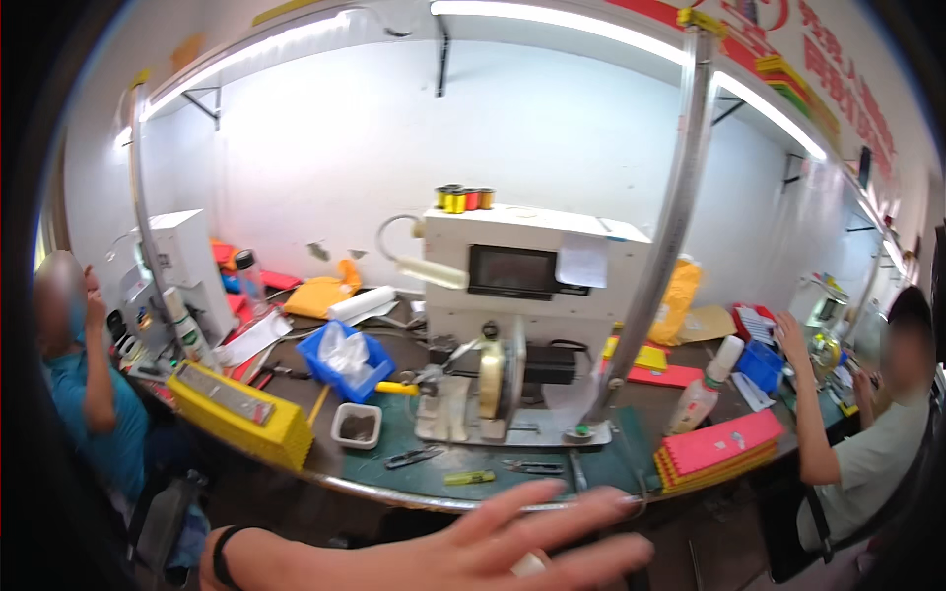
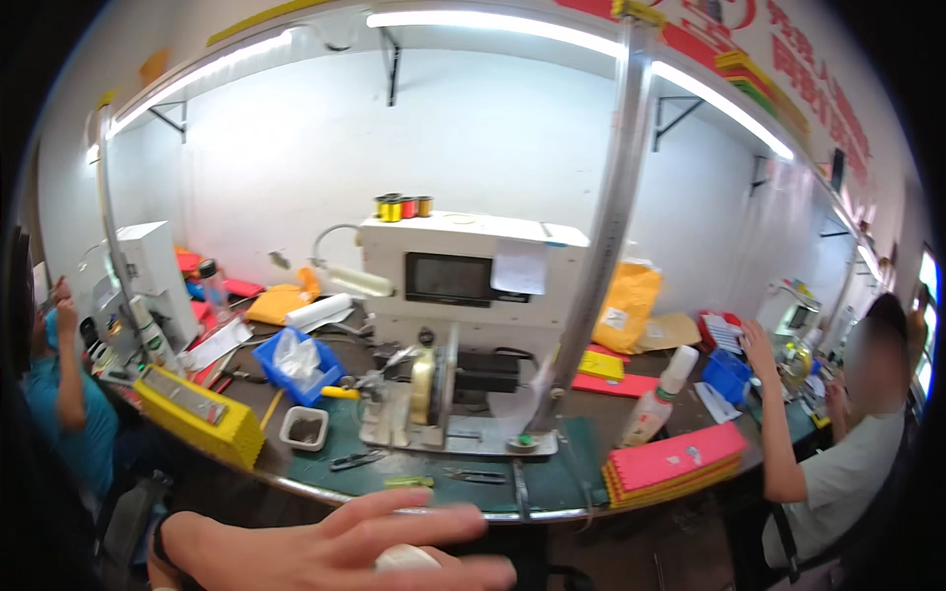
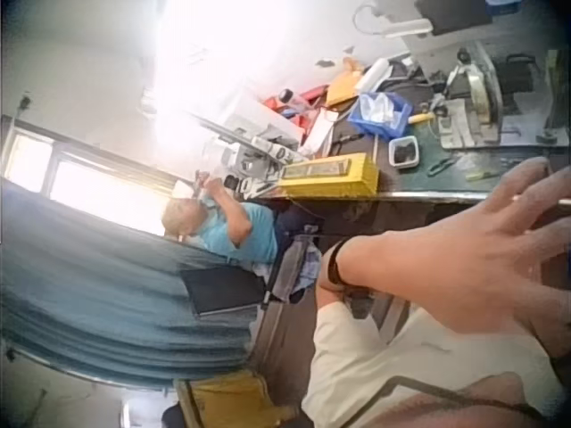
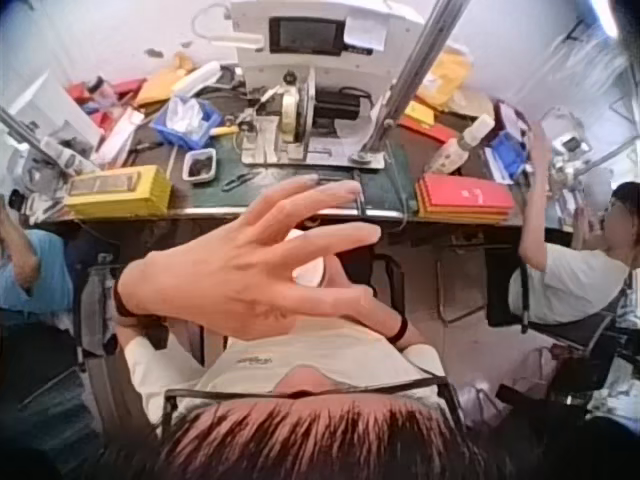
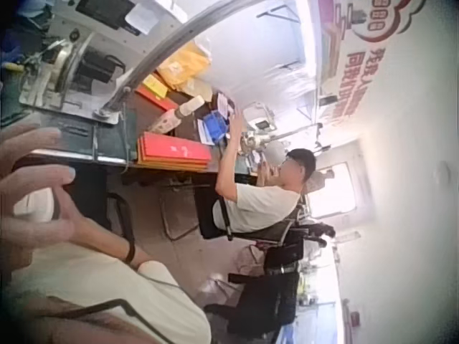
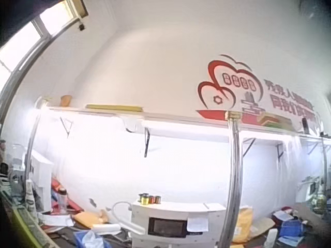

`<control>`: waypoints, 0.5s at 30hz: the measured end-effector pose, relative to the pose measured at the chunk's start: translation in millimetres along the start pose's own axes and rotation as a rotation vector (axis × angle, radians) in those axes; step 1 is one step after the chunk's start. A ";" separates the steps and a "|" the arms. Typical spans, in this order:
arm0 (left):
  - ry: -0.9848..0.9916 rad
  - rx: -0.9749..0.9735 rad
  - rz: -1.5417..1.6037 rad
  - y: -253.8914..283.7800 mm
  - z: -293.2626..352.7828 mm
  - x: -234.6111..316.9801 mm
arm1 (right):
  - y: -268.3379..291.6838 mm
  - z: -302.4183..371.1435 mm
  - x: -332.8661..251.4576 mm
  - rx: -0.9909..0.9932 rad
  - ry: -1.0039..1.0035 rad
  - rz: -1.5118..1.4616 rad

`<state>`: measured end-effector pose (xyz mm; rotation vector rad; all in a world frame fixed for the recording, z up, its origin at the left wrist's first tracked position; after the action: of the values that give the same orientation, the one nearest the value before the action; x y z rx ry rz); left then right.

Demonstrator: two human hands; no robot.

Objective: The recorder uses a precision machine, tweezers, and adhesive to assemble or bond small metal components.

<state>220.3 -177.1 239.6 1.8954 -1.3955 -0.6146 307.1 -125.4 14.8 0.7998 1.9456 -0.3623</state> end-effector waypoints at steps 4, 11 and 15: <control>0.242 -0.594 0.445 -47.6 33.8 -17.8 | 5.6 0.1 -4.4 0.047 0.117 0.022; 0.334 -0.806 0.500 -48.5 -2.5 5.2 | -14.0 1.0 -1.2 -0.053 -0.087 0.017; 0.245 -0.779 0.356 -55.3 -21.9 11.2 | -12.4 -1.4 20.5 -0.097 -0.227 0.100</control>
<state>273.9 -172.3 211.9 1.0364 -1.0746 -0.6037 291.4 -126.0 -3.3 0.7558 1.6920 -0.2840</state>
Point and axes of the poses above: each hand's wrist, its own z-axis away from the middle knuckle, its own y-axis out of the back of the hand, x = y × z, the point moved 8 cm from there along -z, towards the middle knuckle, and after that the axes turned 4 degrees about -y, right-handed, at the moved point
